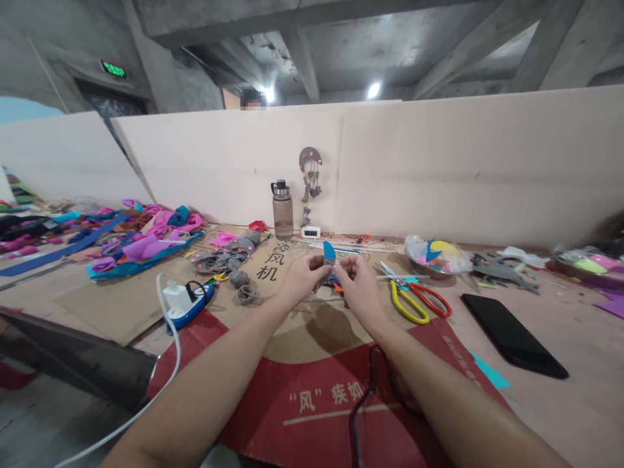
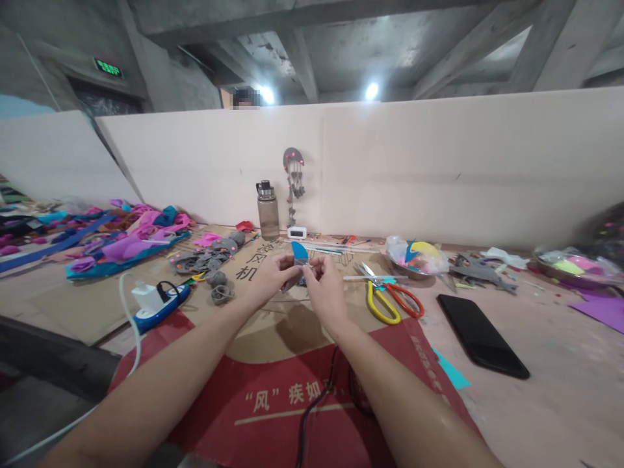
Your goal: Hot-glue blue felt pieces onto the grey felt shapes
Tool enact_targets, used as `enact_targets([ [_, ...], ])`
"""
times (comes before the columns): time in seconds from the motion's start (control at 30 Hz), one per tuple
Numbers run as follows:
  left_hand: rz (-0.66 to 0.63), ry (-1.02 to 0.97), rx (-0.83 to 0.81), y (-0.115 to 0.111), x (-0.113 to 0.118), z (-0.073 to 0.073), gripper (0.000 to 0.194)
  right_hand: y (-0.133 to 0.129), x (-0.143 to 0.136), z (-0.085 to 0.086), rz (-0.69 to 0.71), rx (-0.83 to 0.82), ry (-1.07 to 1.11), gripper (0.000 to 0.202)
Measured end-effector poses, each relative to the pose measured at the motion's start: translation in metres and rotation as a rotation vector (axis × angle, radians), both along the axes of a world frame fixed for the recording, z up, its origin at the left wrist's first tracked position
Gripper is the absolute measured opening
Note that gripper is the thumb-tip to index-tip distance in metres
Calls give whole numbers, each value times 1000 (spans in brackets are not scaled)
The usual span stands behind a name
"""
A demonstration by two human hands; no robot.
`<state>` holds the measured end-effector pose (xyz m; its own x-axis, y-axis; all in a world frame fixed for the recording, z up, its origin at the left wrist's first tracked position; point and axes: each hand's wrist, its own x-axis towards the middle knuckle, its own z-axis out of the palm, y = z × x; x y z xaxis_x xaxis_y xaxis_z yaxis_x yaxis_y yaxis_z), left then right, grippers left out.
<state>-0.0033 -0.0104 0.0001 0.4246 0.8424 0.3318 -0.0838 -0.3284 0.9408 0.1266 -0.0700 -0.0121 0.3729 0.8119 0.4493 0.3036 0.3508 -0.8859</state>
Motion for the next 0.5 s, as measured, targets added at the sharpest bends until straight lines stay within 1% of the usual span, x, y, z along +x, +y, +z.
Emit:
enact_targets([
  [0.1,11,-4,6,2,-1,0,18,1,1,-1,3,12,21,23],
  [0.23,24,-38,-34,4,0,-2,26,-2,2,4,-6,25,39,21],
  [0.37,-3,-60,-39,3,1,-2,18,-3,4,8,-41,28,13,20],
  [0.5,-20,-59,-83,1,2,-3,16,-2,6,7,-56,25,-2,22],
])
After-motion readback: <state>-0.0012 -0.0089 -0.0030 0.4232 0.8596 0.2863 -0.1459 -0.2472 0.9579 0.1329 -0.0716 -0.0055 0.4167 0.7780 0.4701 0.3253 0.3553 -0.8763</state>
